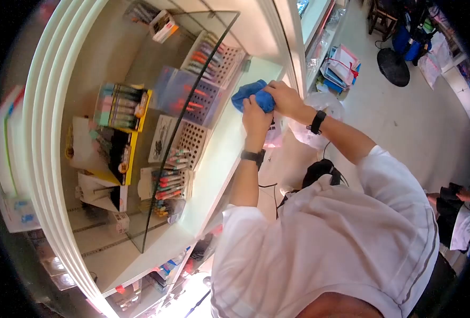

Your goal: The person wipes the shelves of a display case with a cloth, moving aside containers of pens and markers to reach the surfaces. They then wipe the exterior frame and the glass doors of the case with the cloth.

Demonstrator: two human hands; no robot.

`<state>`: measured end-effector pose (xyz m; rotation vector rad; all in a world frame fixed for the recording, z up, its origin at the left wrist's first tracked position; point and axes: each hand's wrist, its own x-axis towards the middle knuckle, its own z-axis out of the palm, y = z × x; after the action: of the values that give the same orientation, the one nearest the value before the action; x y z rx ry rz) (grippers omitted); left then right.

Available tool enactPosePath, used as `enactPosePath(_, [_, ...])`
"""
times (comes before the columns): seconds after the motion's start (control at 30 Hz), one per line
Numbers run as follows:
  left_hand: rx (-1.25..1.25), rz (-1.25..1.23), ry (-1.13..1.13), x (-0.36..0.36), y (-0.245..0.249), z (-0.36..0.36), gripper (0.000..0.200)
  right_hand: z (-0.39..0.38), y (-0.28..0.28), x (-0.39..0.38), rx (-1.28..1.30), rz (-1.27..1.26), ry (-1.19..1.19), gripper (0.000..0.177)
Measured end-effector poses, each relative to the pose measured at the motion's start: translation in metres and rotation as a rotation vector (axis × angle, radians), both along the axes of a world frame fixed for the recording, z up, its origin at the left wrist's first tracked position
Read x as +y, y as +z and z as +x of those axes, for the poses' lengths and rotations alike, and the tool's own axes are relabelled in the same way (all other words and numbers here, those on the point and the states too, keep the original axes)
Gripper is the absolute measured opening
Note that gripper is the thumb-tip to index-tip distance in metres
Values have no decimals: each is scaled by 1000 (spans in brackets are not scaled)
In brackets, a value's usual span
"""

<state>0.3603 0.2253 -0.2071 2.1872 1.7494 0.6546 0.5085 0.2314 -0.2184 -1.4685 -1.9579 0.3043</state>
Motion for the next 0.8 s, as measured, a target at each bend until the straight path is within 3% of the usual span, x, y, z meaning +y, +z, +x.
enactPosePath(0.27, [-69, -25, 91, -107, -8, -147, 59, -144, 15, -86, -229, -87, 159, 38])
enactPosePath(0.37, [-116, -123, 200, -157, -12, -216, 74, -209, 35, -121, -279, -124, 332, 37])
enactPosePath(0.4, [-124, -57, 232, -179, -5, -235, 62, -233, 28, -128, -258, -128, 385, 34])
enactPosePath(0.6, [-165, -79, 499, -278, -14, -348, 71, -354, 35, -184, -213, -157, 714, 36])
enactPosePath(0.8, [-90, -87, 685, -329, -1, -390, 71, -416, 35, -216, -133, -198, 900, 34])
